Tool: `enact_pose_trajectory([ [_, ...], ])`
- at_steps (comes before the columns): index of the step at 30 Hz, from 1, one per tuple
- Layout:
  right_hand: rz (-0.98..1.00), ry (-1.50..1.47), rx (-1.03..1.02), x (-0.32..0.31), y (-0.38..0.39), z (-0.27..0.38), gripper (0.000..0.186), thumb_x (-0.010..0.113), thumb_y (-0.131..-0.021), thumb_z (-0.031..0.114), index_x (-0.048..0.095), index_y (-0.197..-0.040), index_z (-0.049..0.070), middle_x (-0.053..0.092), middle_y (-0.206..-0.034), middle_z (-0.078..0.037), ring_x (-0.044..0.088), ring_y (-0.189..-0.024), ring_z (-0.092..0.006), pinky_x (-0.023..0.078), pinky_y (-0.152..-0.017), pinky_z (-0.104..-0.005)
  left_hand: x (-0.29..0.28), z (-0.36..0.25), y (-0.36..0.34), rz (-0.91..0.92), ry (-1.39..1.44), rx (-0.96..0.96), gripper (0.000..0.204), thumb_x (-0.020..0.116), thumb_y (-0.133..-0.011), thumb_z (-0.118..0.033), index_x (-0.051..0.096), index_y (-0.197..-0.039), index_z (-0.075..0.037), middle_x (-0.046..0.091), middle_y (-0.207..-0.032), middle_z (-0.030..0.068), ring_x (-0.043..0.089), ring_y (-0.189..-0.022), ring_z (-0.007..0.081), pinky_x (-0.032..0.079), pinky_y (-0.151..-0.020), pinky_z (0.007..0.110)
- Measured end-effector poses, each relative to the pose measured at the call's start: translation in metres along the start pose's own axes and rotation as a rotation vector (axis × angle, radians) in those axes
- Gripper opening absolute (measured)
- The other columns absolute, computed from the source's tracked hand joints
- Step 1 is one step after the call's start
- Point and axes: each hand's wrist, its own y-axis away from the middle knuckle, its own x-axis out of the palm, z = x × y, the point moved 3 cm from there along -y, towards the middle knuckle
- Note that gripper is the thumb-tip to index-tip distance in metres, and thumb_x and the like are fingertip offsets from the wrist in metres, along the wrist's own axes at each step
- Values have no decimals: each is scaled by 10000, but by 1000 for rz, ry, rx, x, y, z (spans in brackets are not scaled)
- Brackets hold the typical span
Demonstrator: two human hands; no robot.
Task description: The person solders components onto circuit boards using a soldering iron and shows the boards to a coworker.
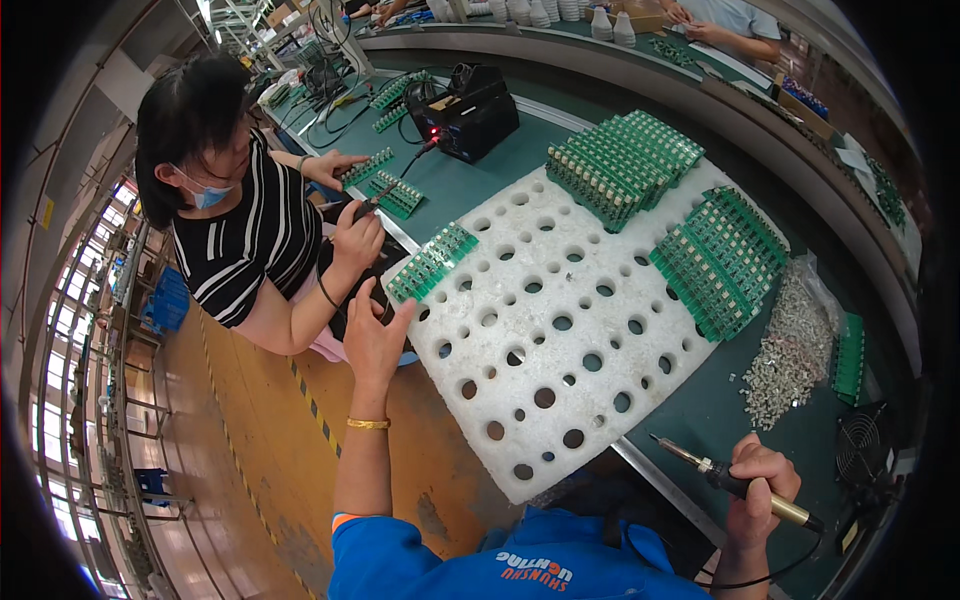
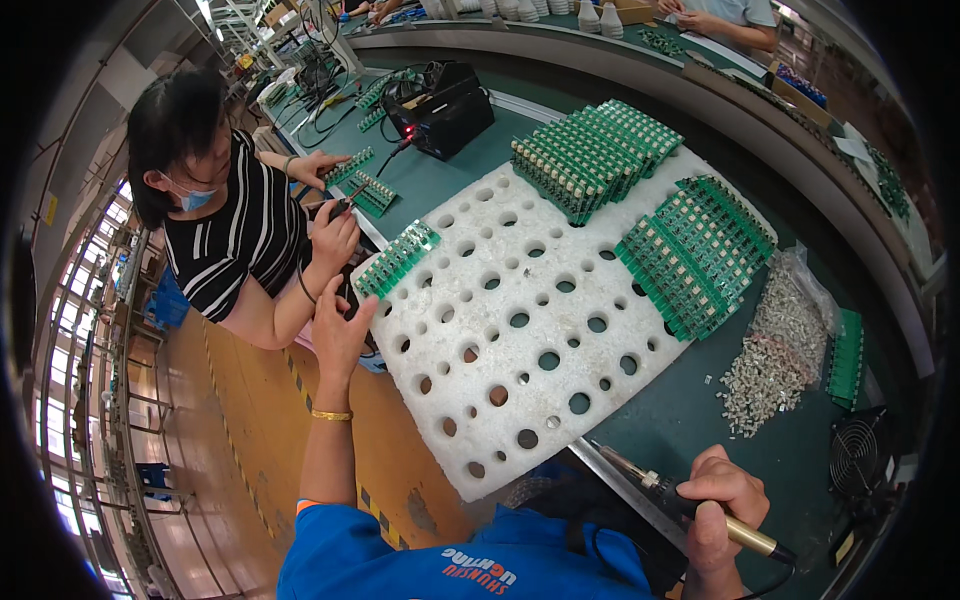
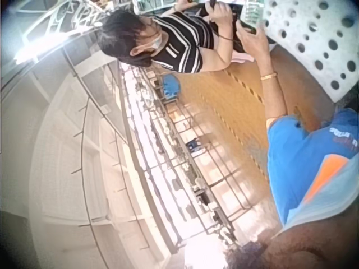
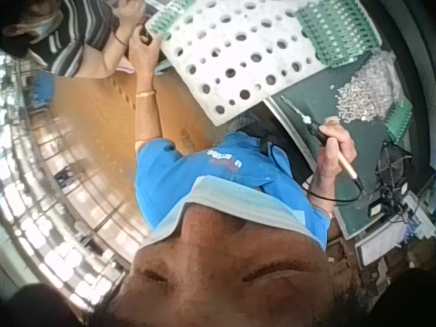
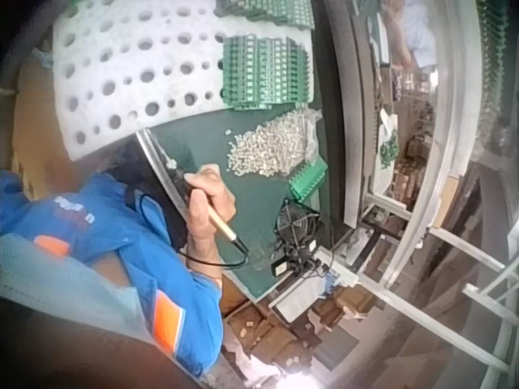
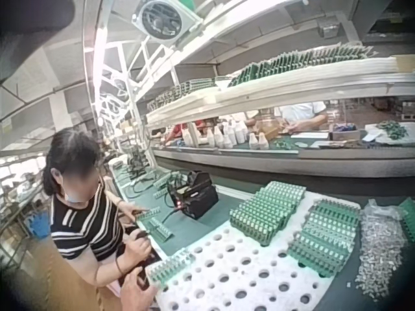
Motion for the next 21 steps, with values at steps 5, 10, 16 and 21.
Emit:
enact_pose_trajectory([
  [5, 6, -1, 6, 2, -2, -2, 329, 582, -844, 313, 570, -737, 2, 462, -521, -41, 407, -457, -139, 340, -524, -312, 8, 7, -2, 170, 54, -56, 779, 798, -640, -448, 534, -1250, -42, 478, -842, 60, 514, -763, 201, 461, -677, 327],
  [10, -13, -4, 3, 1, -2, -2, 331, 582, -848, 316, 571, -742, 2, 461, -521, -42, 404, -457, -135, 337, -525, -308, 11, 9, -16, 321, 76, -35, 762, 819, -624, -420, 558, -1226, -32, 487, -848, 67, 523, -774, 209, 458, -709, 323],
  [16, 5, -2, 13, 4, -5, 0, 328, 579, -850, 313, 572, -747, 2, 466, -523, -42, 401, -458, -133, 340, -527, -309, 10, 16, -23, 318, 181, -73, 646, 835, -609, -376, 620, -1096, -11, 476, -839, 51, 494, -758, 178, 439, -695, 294],
  [21, 3, 3, 5, 4, -8, -2, 324, 575, -853, 309, 568, -751, 1, 473, -531, -42, 398, -458, -132, 341, -530, -309, 0, 14, -19, 382, 360, -173, 588, 830, -616, -337, 618, -1052, -5, 433, -846, 11, 434, -740, 127, 407, -671, 260],
])
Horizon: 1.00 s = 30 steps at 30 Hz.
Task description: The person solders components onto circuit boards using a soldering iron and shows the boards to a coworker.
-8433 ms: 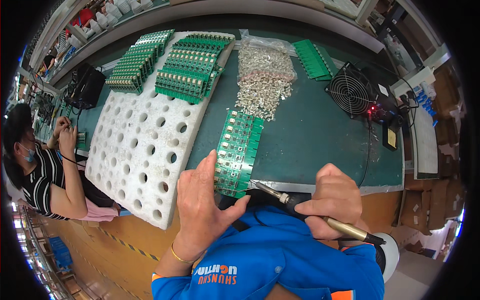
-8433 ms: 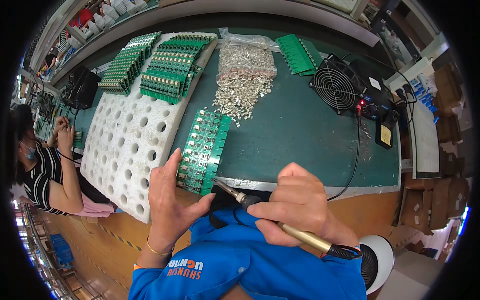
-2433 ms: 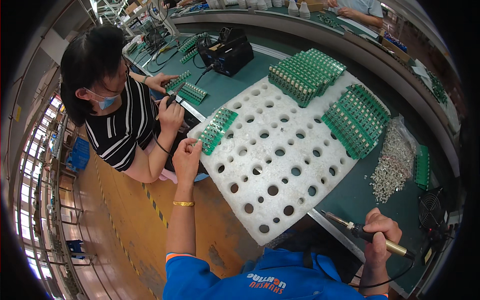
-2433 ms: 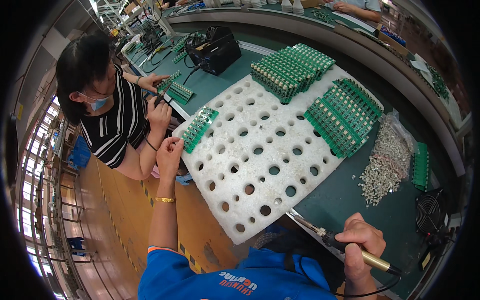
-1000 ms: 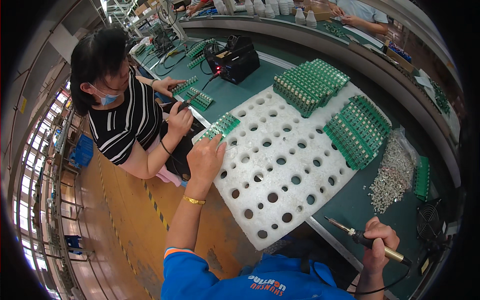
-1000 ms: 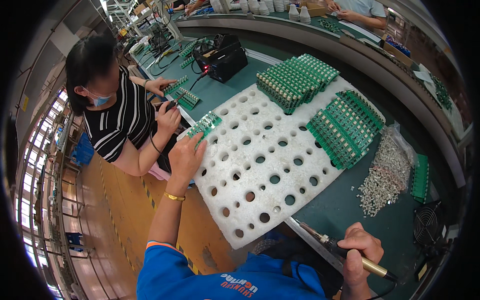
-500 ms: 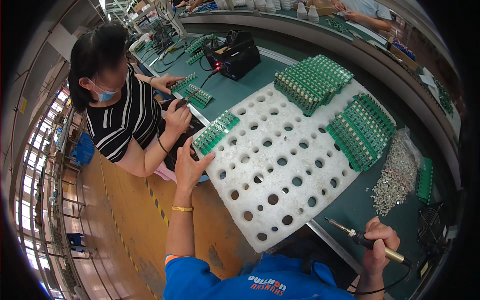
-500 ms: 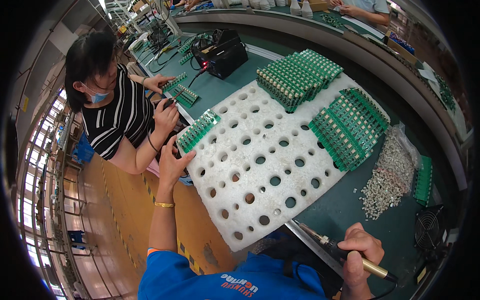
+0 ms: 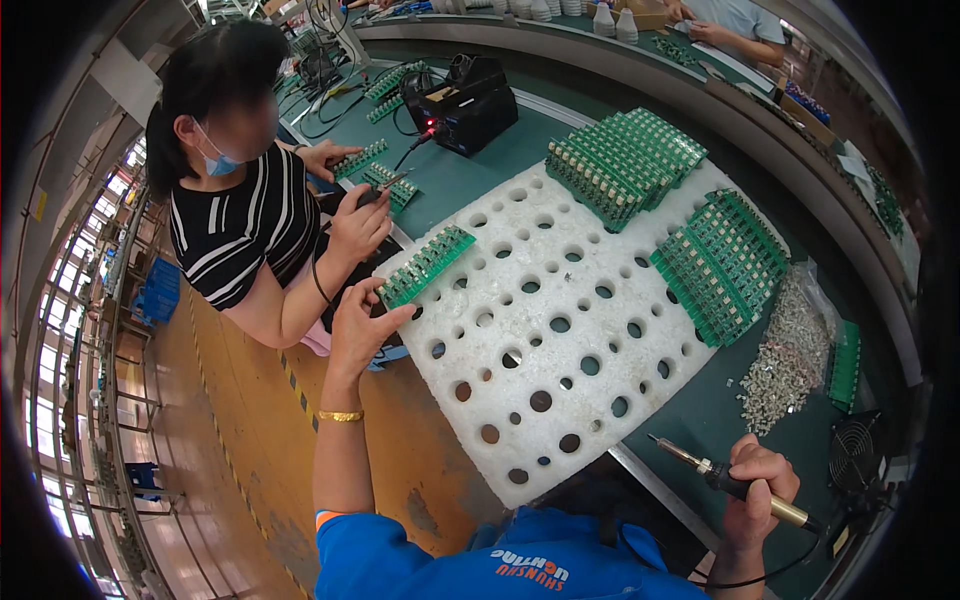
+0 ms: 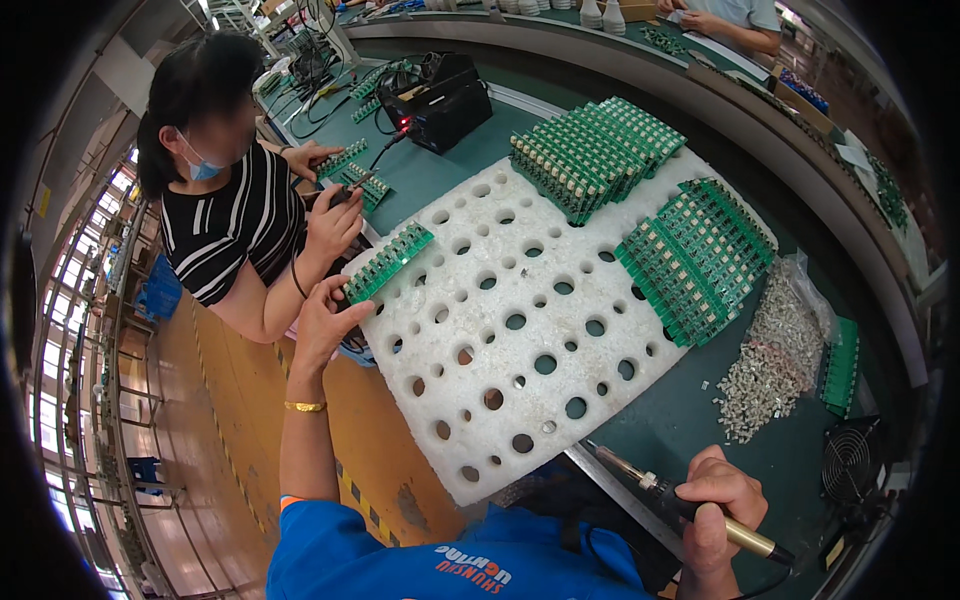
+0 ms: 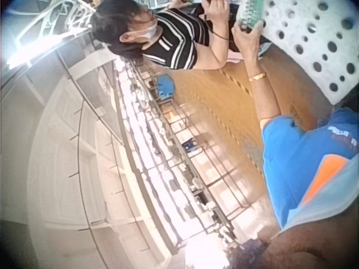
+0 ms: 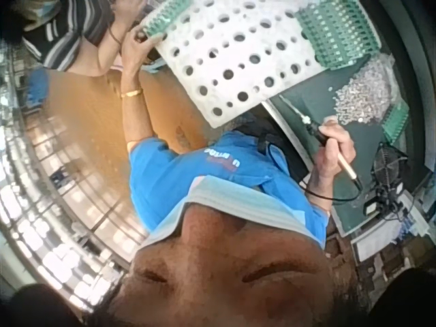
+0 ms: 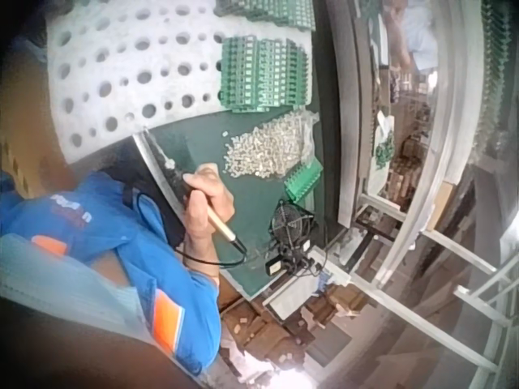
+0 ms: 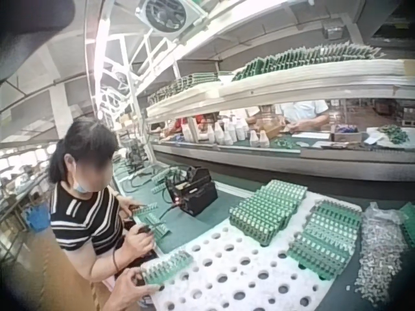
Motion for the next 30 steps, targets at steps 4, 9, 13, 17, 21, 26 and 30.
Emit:
enact_pose_trajectory([
  [4, 2, -11, 2, 1, -2, 0, 318, 572, -853, 305, 565, -755, 3, 481, -542, -45, 402, -463, -133, 345, -538, -312, -6, -4, 14, 45, 158, -68, 584, 831, -616, -329, 614, -1044, 5, 401, -860, -17, 377, -719, 88, 370, -643, 218],
  [9, 0, -16, 12, 0, 0, -1, 316, 571, -852, 306, 564, -757, 5, 487, -544, -47, 404, -467, -132, 344, -543, -314, -10, -14, 25, 95, 272, -76, 588, 834, -612, -326, 617, -1052, -1, 395, -871, -30, 349, -710, 65, 335, -628, 191],
  [13, -5, -21, 15, 1, 1, 0, 313, 570, -852, 306, 564, -757, 8, 490, -543, -46, 406, -466, -129, 346, -547, -314, -11, -17, 29, 130, 306, -63, 590, 835, -611, -316, 615, -1067, -12, 383, -864, -40, 335, -705, 57, 320, -619, 186],
  [17, -7, -16, 7, 1, 1, 2, 311, 572, -852, 307, 565, -759, 10, 488, -539, -43, 407, -465, -126, 348, -549, -313, -12, -25, 31, 163, 312, -55, 576, 832, -614, -305, 613, -1063, -18, 369, -853, -48, 323, -694, 51, 308, -609, 186],
  [21, -5, -16, 19, 1, 2, 3, 313, 574, -853, 311, 566, -762, 12, 484, -534, -38, 407, -464, -122, 347, -547, -310, -15, -28, 34, 186, 288, -47, 546, 828, -620, -290, 617, -1047, -24, 358, -847, -56, 308, -680, 37, 290, -595, 178],
  [26, -10, -11, 10, 1, 3, 3, 319, 576, -856, 316, 566, -763, 10, 481, -533, -38, 405, -466, -121, 346, -548, -308, -18, -30, 37, 206, 311, -46, 530, 825, -627, -262, 613, -1051, -24, 361, -842, -60, 306, -676, 27, 286, -586, 172],
  [30, -9, -17, -4, 0, 4, 2, 327, 579, -857, 321, 565, -762, 9, 479, -534, -38, 406, -472, -122, 345, -549, -307, -20, -32, 38, 215, 325, -41, 520, 823, -631, -241, 615, -1052, -18, 375, -841, -60, 313, -676, 28, 294, -587, 174],
])
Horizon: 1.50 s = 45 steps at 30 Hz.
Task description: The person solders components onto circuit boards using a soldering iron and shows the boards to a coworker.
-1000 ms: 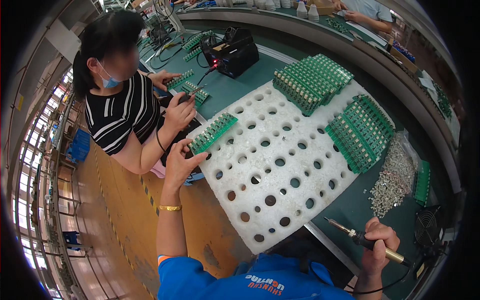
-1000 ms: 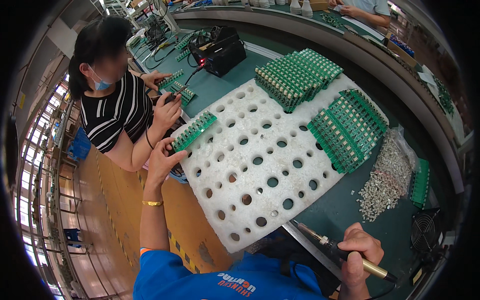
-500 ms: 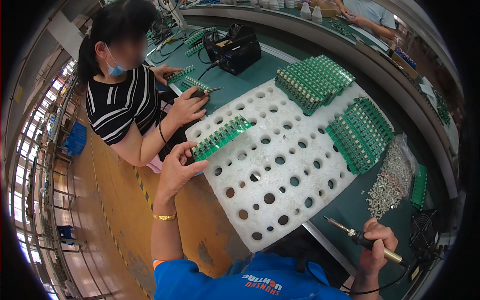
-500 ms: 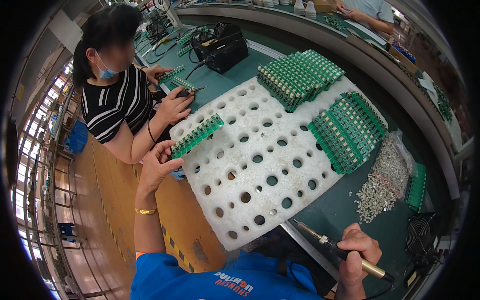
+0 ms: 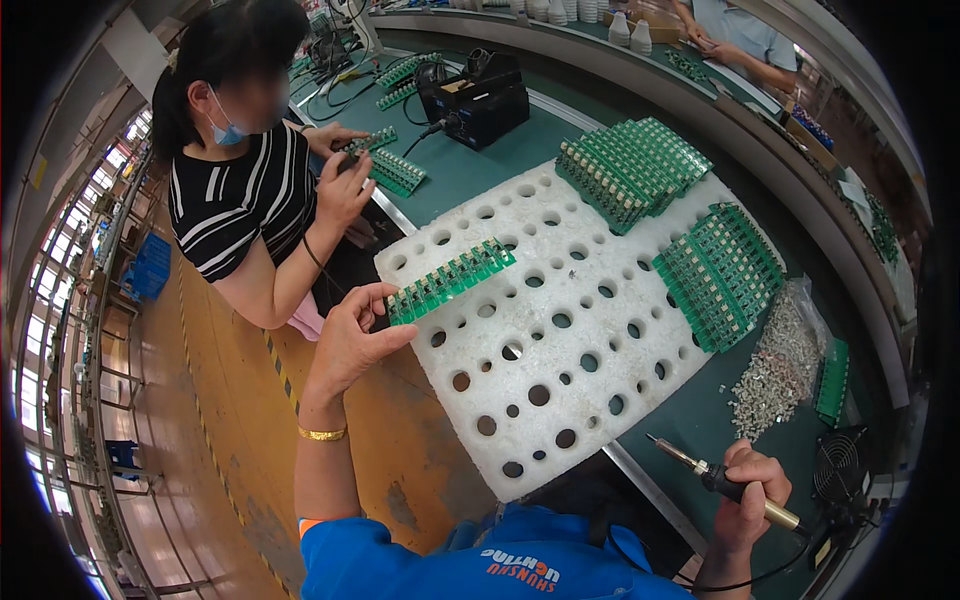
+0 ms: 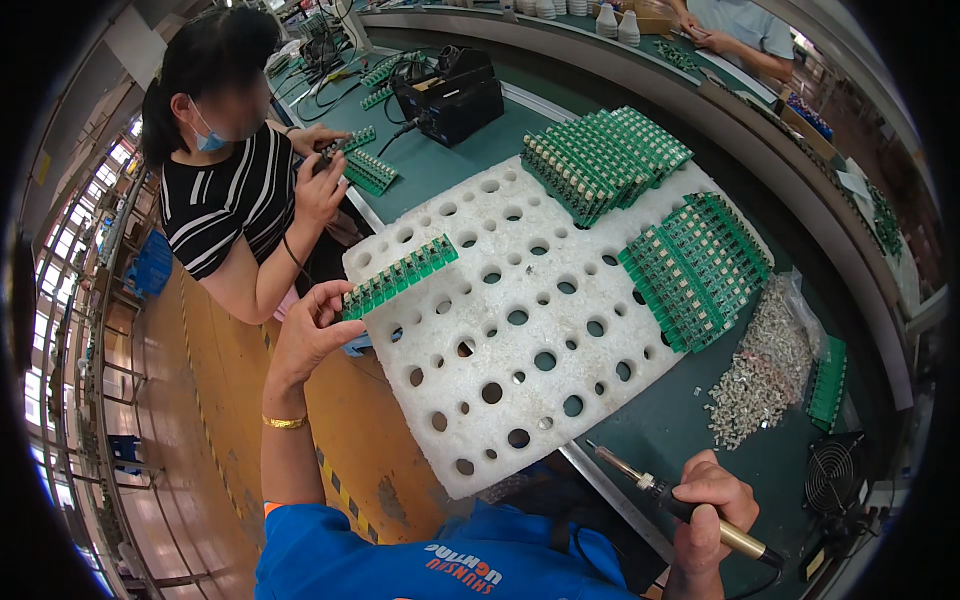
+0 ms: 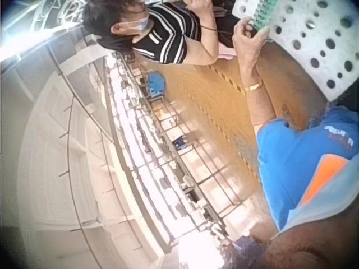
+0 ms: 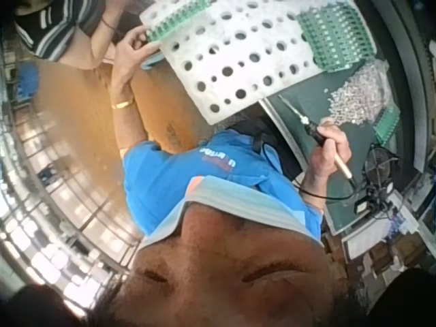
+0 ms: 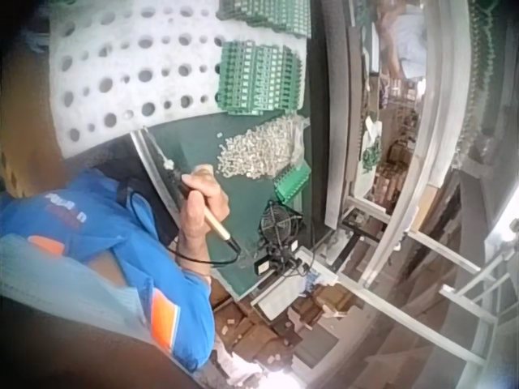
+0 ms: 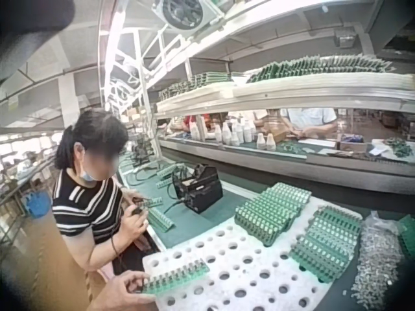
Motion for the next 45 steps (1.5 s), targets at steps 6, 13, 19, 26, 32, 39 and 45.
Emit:
enact_pose_trajectory([
  [6, 19, -14, 25, 0, 1, 3, 316, 560, -864, 311, 545, -756, 14, 449, -553, -27, 373, -510, -119, 329, -574, -310, -1, -5, 4, 5, 0, 8, 518, 822, -628, -234, 622, -1049, -8, 384, -847, -56, 321, -676, 33, 309, -597, 175],
  [13, 38, -32, 45, -2, 2, 4, 292, 537, -866, 284, 520, -748, 18, 417, -571, -15, 340, -546, -115, 320, -603, -314, 2, -15, 6, 6, -27, 23, 498, 807, -631, -206, 624, -1043, 5, 392, -849, -49, 350, -686, 41, 346, -622, 179],
  [19, 41, -35, 50, 1, 3, 2, 285, 536, -862, 274, 520, -744, 15, 419, -575, -16, 343, -549, -116, 326, -611, -317, 0, -12, 7, 2, -20, -3, 486, 808, -638, -198, 621, -1038, 5, 396, -846, -47, 349, -679, 34, 345, -608, 178],
  [26, 35, -32, 52, -1, 3, 4, 282, 535, -862, 271, 520, -747, 14, 415, -574, -17, 339, -550, -116, 324, -612, -316, -1, -8, 4, 24, -17, 30, 534, 814, -658, -109, 590, -1132, -10, 404, -806, -89, 336, -675, -1, 304, -583, 138],
  [32, 40, -29, 48, -2, 4, 3, 281, 530, -866, 273, 515, -755, 15, 418, -583, -19, 344, -559, -118, 323, -612, -316, -1, -8, 5, 10, 22, 25, 484, 809, -643, -191, 617, -1039, 11, 393, -840, -47, 345, -677, 30, 338, -603, 177],
  [39, 36, -15, 38, -1, 4, 3, 290, 527, -872, 282, 513, -754, 17, 410, -575, -15, 346, -557, -119, 324, -612, -315, 2, -12, 6, 20, 21, 20, 478, 804, -644, -184, 619, -1037, 16, 391, -839, -45, 341, -674, 32, 337, -604, 178],
  [45, 43, -21, 39, -2, 4, 3, 282, 523, -869, 275, 513, -752, 18, 409, -574, -13, 343, -556, -116, 324, -613, -314, 3, -11, 6, 34, -4, 39, 506, 803, -648, -150, 605, -1087, 7, 394, -822, -61, 337, -672, 21, 318, -594, 163],
])
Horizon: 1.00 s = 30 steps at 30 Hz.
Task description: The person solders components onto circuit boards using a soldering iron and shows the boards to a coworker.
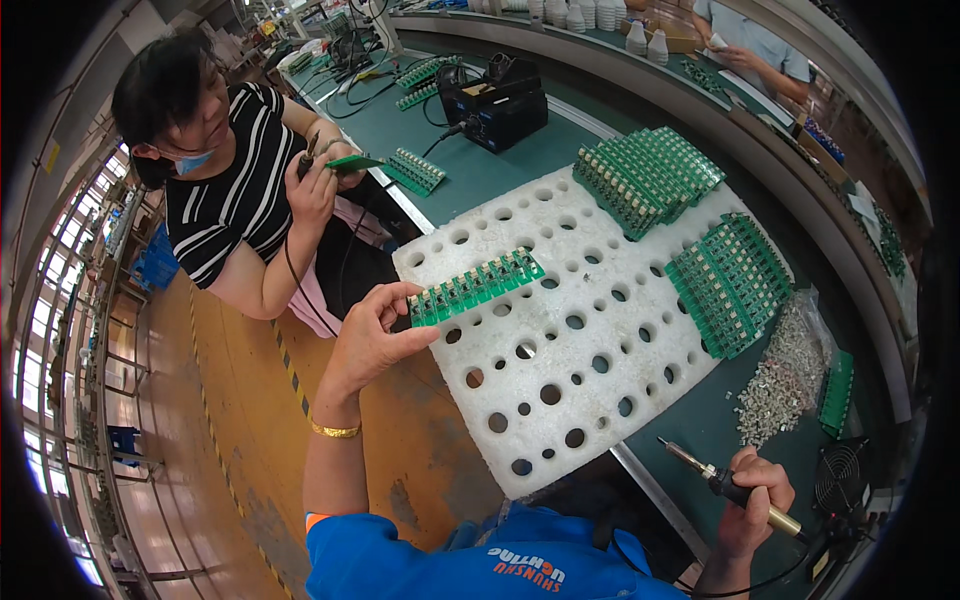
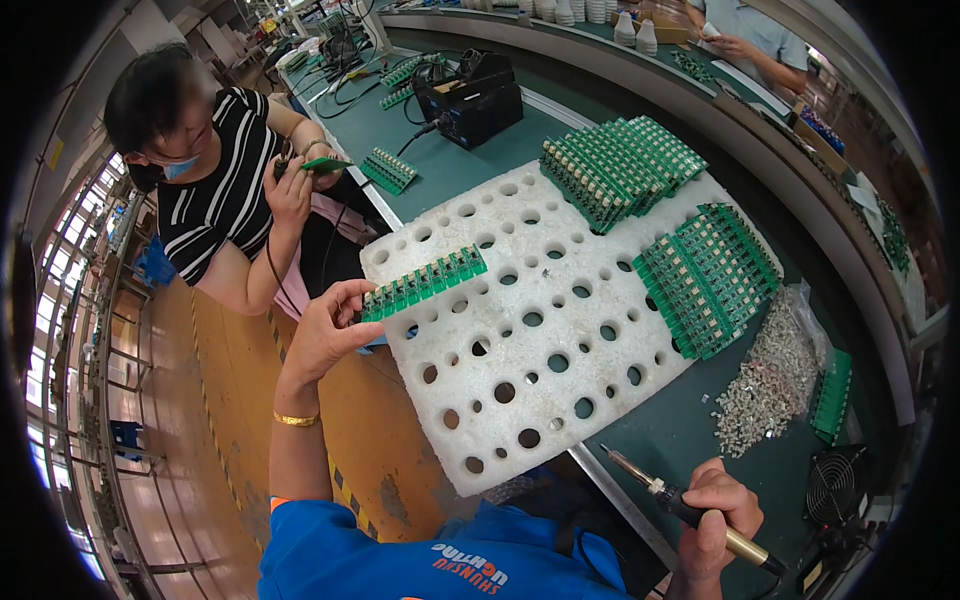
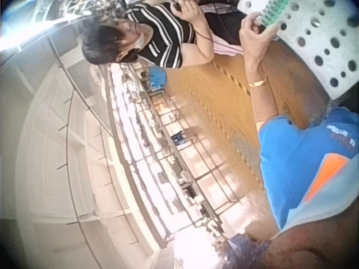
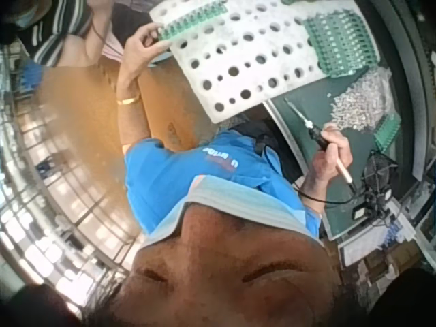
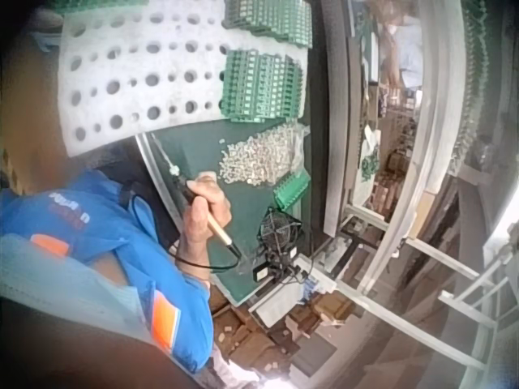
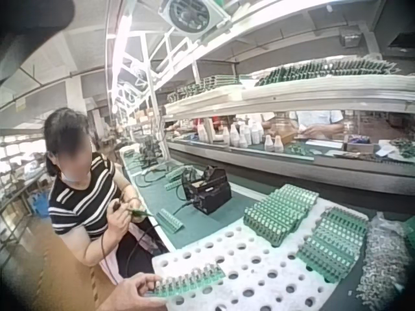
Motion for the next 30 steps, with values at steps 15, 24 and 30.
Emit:
enact_pose_trajectory([
  [15, -6, -9, 3, -2, 1, 0, 277, 529, -867, 273, 515, -756, 20, 403, -577, -14, 337, -557, -113, 318, -613, -315, 4, 0, -1, -25, -30, 17, 488, 800, -651, -153, 609, -1070, 9, 386, -815, -57, 338, -666, 22, 315, -583, 165],
  [24, -16, 11, -9, -2, 1, 5, 296, 535, -874, 294, 519, -758, 22, 424, -580, -18, 346, -555, -114, 321, -610, -313, 17, -4, -25, -65, -185, 66, 546, 803, -646, -281, 615, -1057, 26, 434, -786, -6, 420, -675, 82, 385, -602, 231],
  [30, -91, -5, -101, -2, 3, 7, 326, 578, -861, 307, 564, -758, -2, 477, -528, -37, 400, -469, -115, 327, -538, -302, 32, 9, -95, -148, -463, 141, 676, 794, -640, -392, 599, -1137, 23, 523, -757, 60, 543, -699, 175, 457, -646, 305],
])
